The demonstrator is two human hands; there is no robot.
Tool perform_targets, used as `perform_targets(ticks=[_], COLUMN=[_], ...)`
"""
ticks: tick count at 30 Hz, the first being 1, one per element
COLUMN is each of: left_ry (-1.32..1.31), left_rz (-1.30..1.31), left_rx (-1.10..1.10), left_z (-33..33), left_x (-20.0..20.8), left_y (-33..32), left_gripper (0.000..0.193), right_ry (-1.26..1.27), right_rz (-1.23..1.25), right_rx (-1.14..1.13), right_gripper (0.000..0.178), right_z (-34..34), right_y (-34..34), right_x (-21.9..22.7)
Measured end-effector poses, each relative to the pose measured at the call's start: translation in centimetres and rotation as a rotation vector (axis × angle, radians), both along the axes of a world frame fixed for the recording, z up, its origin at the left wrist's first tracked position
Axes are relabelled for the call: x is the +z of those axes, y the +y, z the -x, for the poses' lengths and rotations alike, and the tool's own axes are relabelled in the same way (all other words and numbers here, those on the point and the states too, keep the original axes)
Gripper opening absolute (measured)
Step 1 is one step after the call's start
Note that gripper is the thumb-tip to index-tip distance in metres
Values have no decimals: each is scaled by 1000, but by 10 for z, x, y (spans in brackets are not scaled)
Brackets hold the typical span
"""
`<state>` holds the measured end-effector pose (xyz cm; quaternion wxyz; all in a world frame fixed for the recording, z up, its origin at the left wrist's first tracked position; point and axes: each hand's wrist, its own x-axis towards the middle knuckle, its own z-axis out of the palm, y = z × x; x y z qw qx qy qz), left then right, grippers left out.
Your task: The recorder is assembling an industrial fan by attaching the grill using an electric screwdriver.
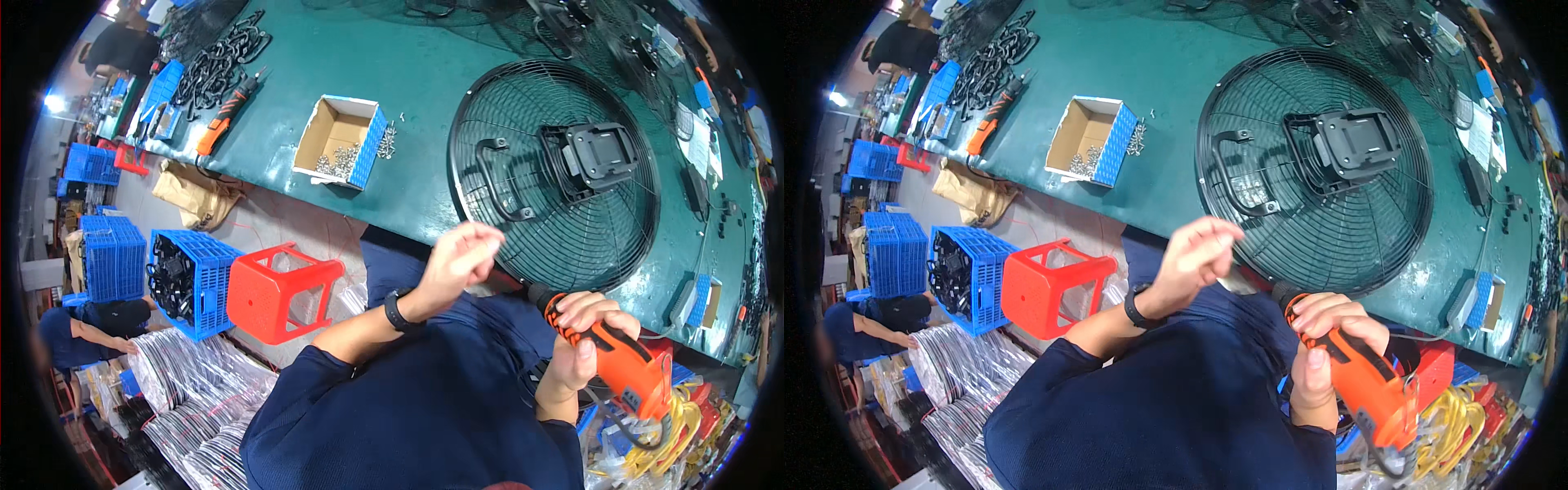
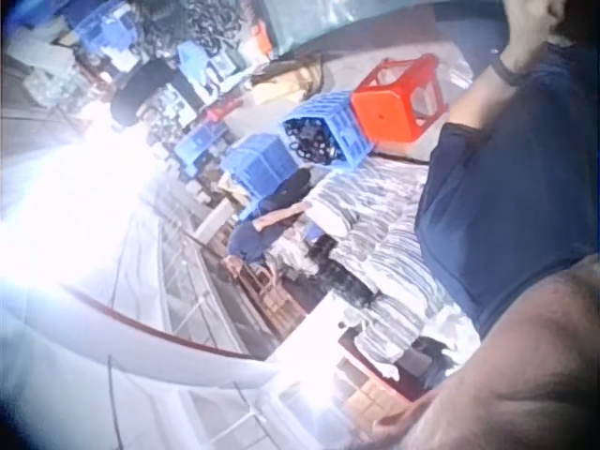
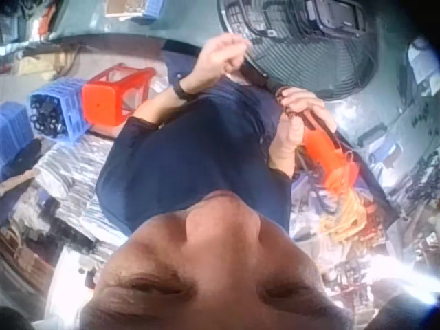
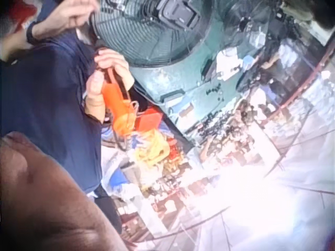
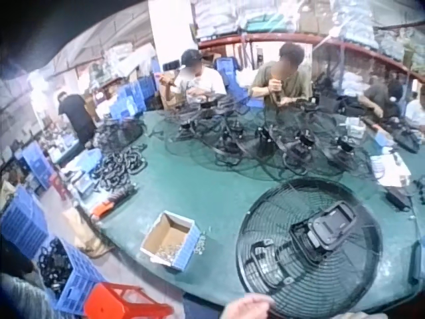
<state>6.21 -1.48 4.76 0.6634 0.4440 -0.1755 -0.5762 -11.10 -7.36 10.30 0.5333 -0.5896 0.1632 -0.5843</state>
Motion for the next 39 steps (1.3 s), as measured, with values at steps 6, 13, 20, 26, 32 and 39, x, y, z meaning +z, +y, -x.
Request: perform_targets(ticks=[6, 13, 20, 26, 32, 39], left_ry=[-938, -1020, -872, -1349, -1660, -1400], left_rz=[-278, -176, -52, -310, -716, -354], left_rx=[86, 318, -66, 334, 228, 507], left_z=[-24, -28, -83, -127, -163, -165], left_x=[29, 1, 34, 70, 29, -11], left_y=[-46, -68, -99, -31, 57, 56], left_gripper=[69, 47, 67, 60, 47, 24], right_ry=[-115, -125, -134, -96, -146, -127], right_rz=[-105, -6, 34, 9, -47, -60], right_rx=[58, -115, -135, -170, -143, -91], right_gripper=[37, 37, 38, 39, 40, 39], right_z=[36, 70, 75, 83, 83, 69], right_y=[-6, 3, -1, -1, -16, -20], right_x=[-2, 10, 5, -7, -11, -10])
